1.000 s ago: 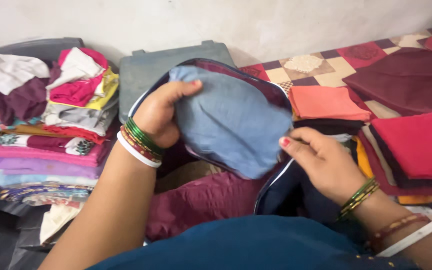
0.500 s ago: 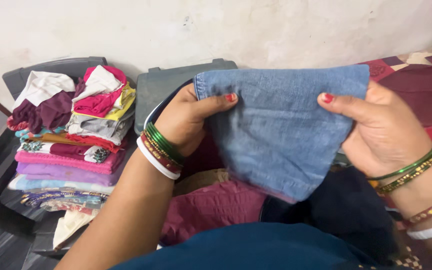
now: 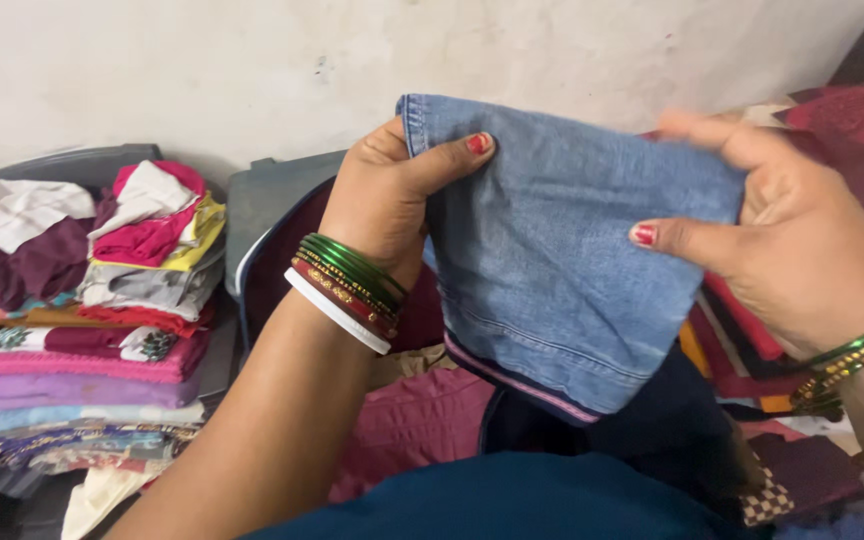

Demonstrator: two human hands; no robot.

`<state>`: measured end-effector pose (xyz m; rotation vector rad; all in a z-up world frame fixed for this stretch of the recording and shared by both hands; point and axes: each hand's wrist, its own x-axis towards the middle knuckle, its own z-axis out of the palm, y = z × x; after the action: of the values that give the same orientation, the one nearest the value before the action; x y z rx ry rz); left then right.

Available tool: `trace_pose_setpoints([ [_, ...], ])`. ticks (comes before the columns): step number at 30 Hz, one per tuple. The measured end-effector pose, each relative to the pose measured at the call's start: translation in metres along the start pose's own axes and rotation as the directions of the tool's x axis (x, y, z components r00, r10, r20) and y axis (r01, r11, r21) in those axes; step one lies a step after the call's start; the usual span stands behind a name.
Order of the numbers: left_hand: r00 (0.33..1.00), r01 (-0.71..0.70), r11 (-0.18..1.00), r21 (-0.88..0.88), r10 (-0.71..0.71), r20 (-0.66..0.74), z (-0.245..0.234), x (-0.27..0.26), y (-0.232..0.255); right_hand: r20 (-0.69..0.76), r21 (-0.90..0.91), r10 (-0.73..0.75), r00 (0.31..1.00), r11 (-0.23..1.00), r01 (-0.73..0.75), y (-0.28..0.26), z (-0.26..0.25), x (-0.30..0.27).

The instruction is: The person folds different items of clothing and places them one by one into a blue bag before pulling the zipper to close it.

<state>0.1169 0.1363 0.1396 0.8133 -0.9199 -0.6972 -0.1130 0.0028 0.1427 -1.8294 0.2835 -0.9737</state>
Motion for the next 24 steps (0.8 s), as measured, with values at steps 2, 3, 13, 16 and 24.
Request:
trace_pose_setpoints([
  [2,1.0,-0.022,0.992,0.125,0.022,0.003,0.007,0.006,-0.005,-0.019,-0.12,0.185,0.983,0.975,-0.186,0.003,-0.008,-0.006],
  [3,0.999,-0.032,0.982,0.186,0.032,0.007,0.011,0.009,-0.008,-0.096,-0.286,0.241,0.966,0.923,-0.258,0.004,-0.013,-0.009],
  [13,0.956,-0.276,0.852,0.445,0.289,0.04,0.063,0.054,-0.064,-0.158,-0.538,0.044,0.986,0.834,-0.123,0.003,-0.083,-0.036],
  [16,0.985,-0.143,0.976,0.164,0.124,0.119,0.08,0.062,-0.079,-0.307,-0.417,0.39,0.868,0.765,-0.491,-0.005,-0.097,-0.038],
  [24,0.917,0.214,0.971,-0.109,-0.161,0.364,0.116,0.067,-0.126,0.096,-0.406,0.583,0.807,0.763,-0.503,0.005,-0.123,-0.05],
])
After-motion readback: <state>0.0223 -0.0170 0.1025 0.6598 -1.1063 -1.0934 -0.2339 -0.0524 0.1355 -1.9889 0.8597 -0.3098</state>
